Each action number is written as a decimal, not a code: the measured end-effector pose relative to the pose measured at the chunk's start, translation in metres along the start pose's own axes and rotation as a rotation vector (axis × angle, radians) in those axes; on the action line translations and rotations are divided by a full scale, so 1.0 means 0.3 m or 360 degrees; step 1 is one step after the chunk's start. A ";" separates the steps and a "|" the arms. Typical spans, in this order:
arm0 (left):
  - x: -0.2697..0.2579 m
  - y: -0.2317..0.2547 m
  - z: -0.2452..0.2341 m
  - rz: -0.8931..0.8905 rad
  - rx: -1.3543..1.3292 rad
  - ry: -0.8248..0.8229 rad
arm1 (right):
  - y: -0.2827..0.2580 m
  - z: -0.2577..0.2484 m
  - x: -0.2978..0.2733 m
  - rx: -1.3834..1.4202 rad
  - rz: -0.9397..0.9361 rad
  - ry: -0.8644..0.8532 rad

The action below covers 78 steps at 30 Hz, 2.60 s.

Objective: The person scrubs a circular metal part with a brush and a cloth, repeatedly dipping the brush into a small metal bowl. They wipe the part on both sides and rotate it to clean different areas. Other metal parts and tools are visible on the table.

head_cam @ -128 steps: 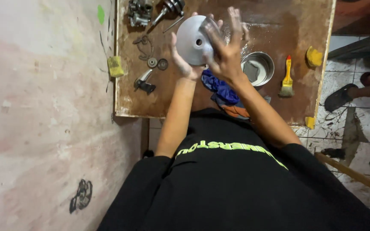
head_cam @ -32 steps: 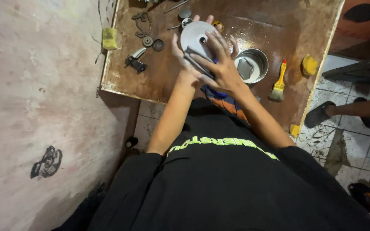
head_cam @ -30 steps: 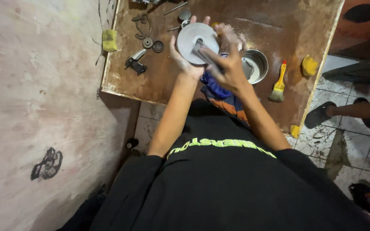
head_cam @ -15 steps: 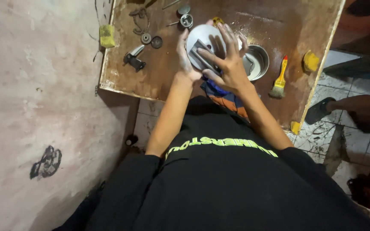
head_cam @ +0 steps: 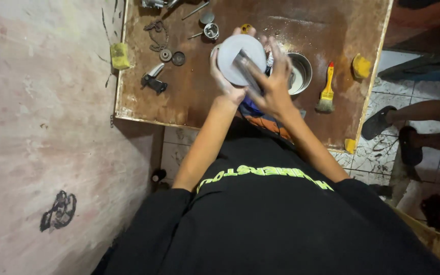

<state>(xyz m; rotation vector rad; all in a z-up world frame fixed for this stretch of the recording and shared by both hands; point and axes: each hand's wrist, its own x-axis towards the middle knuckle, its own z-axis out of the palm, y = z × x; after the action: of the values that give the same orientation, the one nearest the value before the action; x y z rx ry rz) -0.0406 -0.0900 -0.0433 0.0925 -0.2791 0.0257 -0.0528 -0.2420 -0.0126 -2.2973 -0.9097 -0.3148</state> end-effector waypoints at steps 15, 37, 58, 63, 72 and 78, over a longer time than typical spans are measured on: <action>-0.003 -0.009 -0.036 -0.0300 0.0050 0.0083 | -0.001 -0.053 0.075 -0.0240 0.0138 -0.0095; 0.017 0.007 0.048 -0.0487 -0.0210 0.0160 | -0.089 -0.064 0.004 -0.0047 0.0026 -0.0102; 0.105 0.050 0.148 -0.0639 -0.0140 0.0074 | -0.167 -0.160 0.076 -0.0217 0.0158 0.0116; 0.081 0.047 0.173 -0.0676 0.0296 0.0587 | -0.070 -0.165 0.098 -0.0182 0.0504 0.0219; 0.145 0.082 0.195 -0.0472 0.0161 0.0222 | -0.022 -0.144 0.125 -0.0316 0.0256 0.0123; 0.125 0.087 0.236 -0.0561 -0.0399 -0.0308 | -0.170 -0.095 0.159 -0.0179 -0.0097 -0.0005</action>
<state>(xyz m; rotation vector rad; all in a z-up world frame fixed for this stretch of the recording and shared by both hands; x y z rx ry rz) -0.0249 -0.0701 0.0371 -0.1066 -0.4539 -0.3695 -0.0524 -0.2068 0.0540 -2.3760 -0.9880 -0.3980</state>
